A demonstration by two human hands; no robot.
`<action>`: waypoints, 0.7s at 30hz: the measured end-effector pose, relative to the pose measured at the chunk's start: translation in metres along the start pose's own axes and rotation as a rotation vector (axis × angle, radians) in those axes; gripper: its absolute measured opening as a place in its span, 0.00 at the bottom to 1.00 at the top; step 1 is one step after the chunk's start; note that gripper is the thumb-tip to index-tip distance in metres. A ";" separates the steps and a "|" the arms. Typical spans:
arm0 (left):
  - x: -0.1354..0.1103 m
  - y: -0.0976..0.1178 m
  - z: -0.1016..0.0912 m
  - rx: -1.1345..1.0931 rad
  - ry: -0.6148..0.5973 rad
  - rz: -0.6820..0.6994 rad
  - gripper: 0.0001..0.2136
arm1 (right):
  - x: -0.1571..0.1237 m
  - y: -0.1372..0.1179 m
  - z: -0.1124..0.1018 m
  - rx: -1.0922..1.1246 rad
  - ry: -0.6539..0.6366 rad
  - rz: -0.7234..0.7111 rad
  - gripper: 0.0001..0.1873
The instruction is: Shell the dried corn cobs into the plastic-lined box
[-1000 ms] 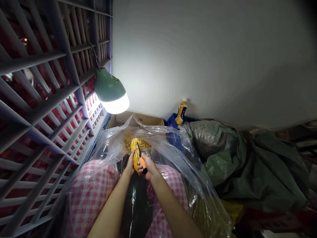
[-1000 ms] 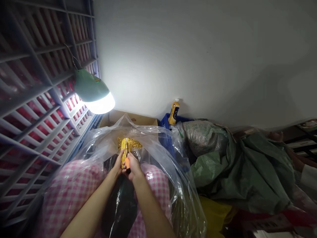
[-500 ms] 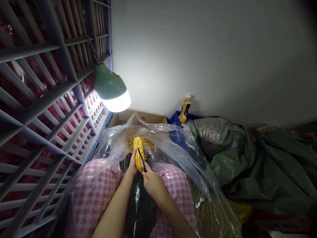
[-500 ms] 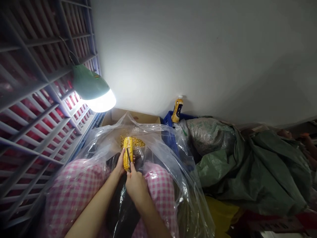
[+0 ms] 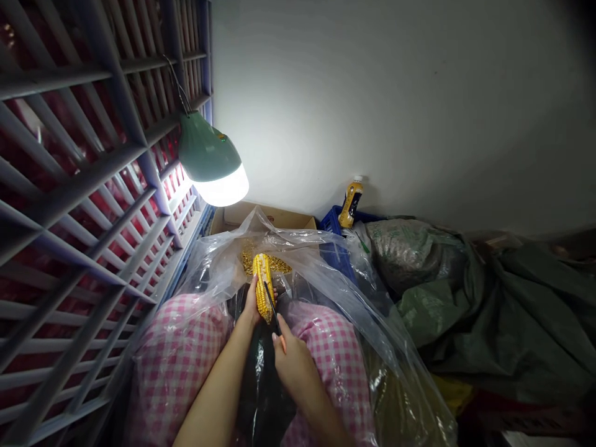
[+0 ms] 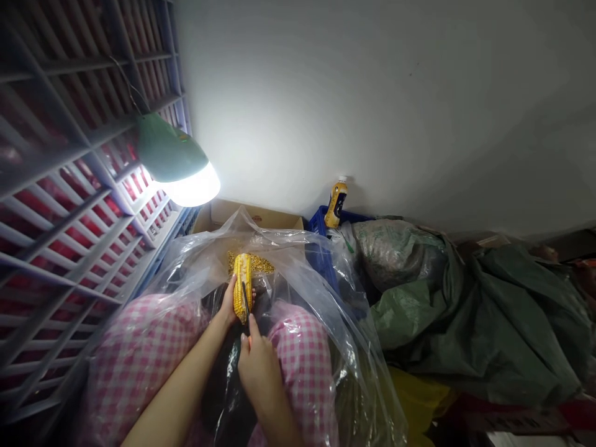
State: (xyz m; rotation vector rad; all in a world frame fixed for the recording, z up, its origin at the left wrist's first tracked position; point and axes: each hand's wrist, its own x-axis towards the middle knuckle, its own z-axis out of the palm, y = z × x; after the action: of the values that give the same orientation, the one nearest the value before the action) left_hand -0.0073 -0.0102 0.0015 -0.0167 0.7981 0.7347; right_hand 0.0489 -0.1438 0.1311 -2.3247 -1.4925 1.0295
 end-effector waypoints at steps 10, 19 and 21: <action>-0.002 -0.001 0.002 0.032 0.002 -0.008 0.27 | -0.038 0.008 0.010 -0.076 -0.027 0.087 0.26; -0.001 0.000 0.002 0.045 0.004 -0.011 0.27 | -0.005 -0.008 0.011 -0.107 0.001 0.095 0.26; 0.000 0.000 0.002 0.046 0.006 -0.005 0.27 | 0.002 -0.011 0.012 -0.123 0.002 0.086 0.26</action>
State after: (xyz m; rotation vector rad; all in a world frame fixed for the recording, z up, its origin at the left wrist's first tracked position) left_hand -0.0060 -0.0100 0.0029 0.0206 0.8206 0.7111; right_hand 0.0340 -0.1394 0.1273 -2.4932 -1.5073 0.9810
